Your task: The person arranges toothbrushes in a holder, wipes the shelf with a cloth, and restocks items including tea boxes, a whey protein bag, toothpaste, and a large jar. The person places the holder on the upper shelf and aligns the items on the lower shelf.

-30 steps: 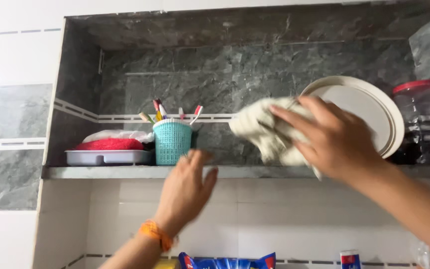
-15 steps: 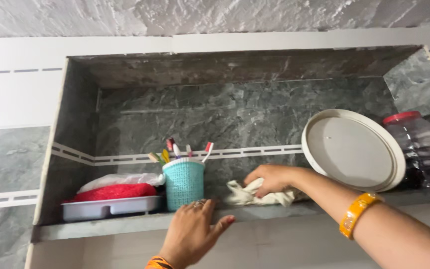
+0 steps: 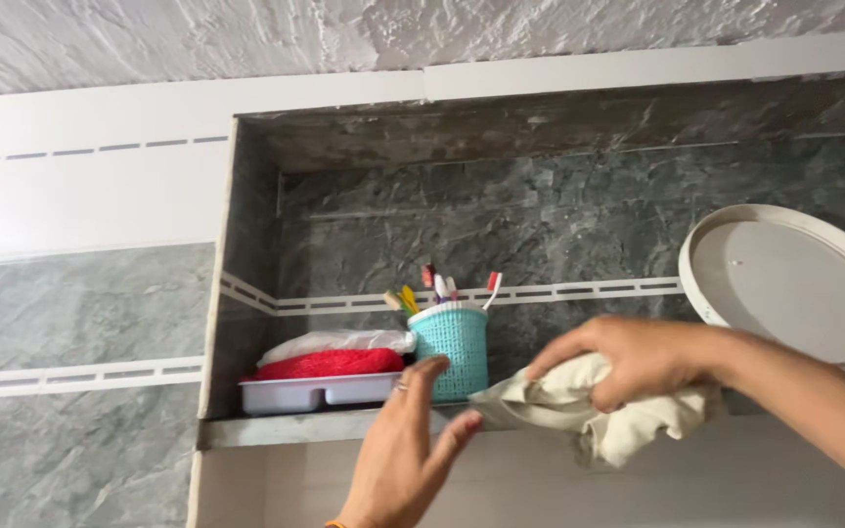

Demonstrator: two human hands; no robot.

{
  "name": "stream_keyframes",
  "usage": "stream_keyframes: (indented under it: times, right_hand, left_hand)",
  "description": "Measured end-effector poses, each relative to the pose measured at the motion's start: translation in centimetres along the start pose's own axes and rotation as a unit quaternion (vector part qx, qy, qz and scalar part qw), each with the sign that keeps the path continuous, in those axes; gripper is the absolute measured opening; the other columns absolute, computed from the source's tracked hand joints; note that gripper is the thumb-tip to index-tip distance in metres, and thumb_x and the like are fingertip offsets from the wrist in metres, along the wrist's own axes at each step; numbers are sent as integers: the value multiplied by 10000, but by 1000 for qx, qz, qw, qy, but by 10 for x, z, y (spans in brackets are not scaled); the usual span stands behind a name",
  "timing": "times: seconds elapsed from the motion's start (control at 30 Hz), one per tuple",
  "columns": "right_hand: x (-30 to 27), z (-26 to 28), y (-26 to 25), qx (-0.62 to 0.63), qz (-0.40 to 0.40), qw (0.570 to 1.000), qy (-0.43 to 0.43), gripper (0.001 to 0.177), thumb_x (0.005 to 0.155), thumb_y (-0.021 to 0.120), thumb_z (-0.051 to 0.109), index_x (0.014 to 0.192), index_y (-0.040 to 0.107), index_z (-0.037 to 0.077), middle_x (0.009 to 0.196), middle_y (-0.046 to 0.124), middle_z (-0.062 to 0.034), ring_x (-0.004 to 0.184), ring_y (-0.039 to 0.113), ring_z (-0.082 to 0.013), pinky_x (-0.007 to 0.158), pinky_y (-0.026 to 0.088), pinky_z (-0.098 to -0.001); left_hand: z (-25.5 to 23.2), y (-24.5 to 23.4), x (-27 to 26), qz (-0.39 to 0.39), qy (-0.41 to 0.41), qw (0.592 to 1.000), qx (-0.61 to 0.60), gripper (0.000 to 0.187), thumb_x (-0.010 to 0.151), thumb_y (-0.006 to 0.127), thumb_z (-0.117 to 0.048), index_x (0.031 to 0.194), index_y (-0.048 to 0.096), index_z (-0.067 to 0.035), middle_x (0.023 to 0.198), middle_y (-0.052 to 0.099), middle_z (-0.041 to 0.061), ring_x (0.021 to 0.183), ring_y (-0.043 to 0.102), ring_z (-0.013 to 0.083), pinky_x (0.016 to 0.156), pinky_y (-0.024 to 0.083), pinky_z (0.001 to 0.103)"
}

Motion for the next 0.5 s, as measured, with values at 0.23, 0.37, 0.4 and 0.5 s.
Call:
stream_keyframes:
  times: [0.23,0.37,0.4,0.5]
  right_hand:
    - [-1,124,69,-223,-237,900,-291,681,653,817,159,1319,684,207,1252,682,-108,1104,670,-293,929,540,-411]
    - [-20,89,53,35,-88,959,-268,653,665,613,57,1294,717,196,1226,782,-86,1147,738,-260,1028,561,-364]
    - [-28,81,28,-8,-144,955,-259,647,661,624,64,1286,718,200,1247,773,-84,1158,733,-258,1019,560,-365]
    - [-43,46,-38,-146,-270,938,-163,630,662,652,90,1270,720,242,1253,752,-83,1150,719,-262,979,557,-374]
  left_hand:
    - [0,-50,-1,-98,-32,994,-27,528,960,599,-370,1334,537,-3,1301,650,202,1237,624,366,1008,468,409]
    - [2,-42,10,-78,-103,988,-86,510,917,563,-412,1276,591,-51,1234,700,158,1129,686,308,911,526,406]
    - [3,-40,15,-74,-106,988,-82,516,921,546,-432,1275,598,-58,1208,714,154,1086,702,312,906,529,410]
    - [-5,-1,33,-28,-110,992,-62,534,929,509,-499,1244,619,-82,1144,741,154,1065,712,330,914,521,429]
Point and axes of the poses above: each hand's wrist, its own x-axis towards the middle knuckle, its own y-axis out of the palm, z = x × y, the point moved 6 cm from there along x, towards the middle knuckle
